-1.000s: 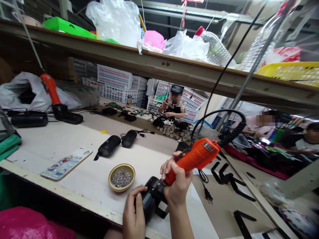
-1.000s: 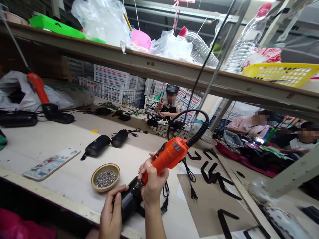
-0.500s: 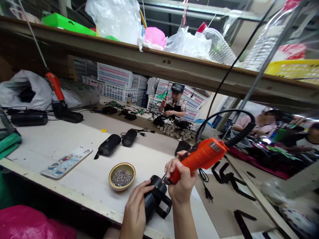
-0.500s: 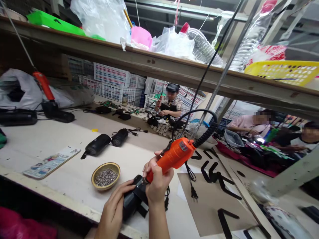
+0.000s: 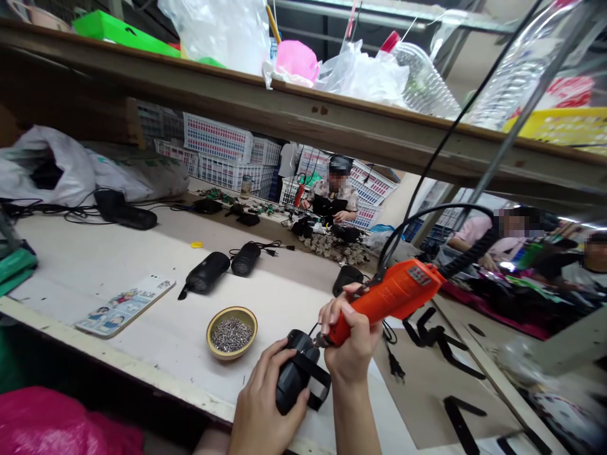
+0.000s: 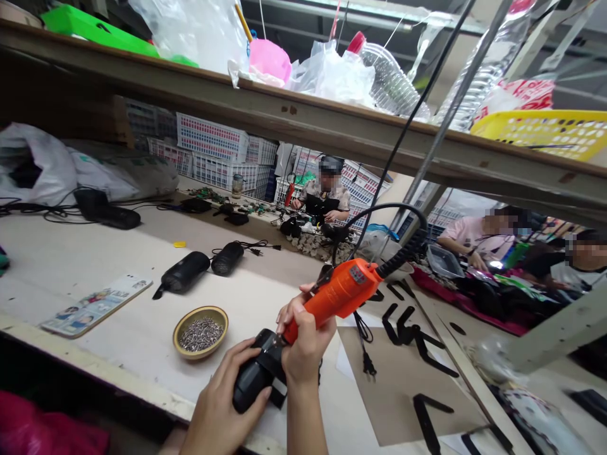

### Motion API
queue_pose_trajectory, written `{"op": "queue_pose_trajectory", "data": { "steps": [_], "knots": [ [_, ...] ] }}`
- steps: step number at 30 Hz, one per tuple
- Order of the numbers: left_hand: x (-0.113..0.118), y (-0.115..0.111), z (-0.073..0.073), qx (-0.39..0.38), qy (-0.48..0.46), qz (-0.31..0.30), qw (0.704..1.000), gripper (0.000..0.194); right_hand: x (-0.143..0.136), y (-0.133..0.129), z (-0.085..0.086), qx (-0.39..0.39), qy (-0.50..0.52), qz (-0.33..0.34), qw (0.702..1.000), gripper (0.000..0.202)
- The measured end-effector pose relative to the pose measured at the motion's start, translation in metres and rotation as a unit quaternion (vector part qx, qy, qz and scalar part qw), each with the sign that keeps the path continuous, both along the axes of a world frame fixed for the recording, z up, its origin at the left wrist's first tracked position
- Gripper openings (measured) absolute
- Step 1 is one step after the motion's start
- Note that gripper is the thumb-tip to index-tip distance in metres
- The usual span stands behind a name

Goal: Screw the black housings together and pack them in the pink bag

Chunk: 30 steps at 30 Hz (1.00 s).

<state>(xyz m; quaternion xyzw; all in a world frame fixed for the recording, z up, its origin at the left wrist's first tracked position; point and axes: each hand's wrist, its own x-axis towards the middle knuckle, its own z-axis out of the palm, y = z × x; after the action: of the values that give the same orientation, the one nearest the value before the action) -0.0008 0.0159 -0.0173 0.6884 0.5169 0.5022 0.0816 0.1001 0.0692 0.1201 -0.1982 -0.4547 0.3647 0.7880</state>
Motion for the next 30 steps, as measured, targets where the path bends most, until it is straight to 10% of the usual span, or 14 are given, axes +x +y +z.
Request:
{"op": "queue_pose_trajectory", "data": {
  "steps": [30],
  "knots": [
    [0.0005, 0.0019, -0.0027, 0.013, 0.009, -0.009, 1.0, 0.054, -0.0012, 0.0031, -0.0057, -0.017, -0.006, 0.023, 1.0, 0.018]
  ]
}}
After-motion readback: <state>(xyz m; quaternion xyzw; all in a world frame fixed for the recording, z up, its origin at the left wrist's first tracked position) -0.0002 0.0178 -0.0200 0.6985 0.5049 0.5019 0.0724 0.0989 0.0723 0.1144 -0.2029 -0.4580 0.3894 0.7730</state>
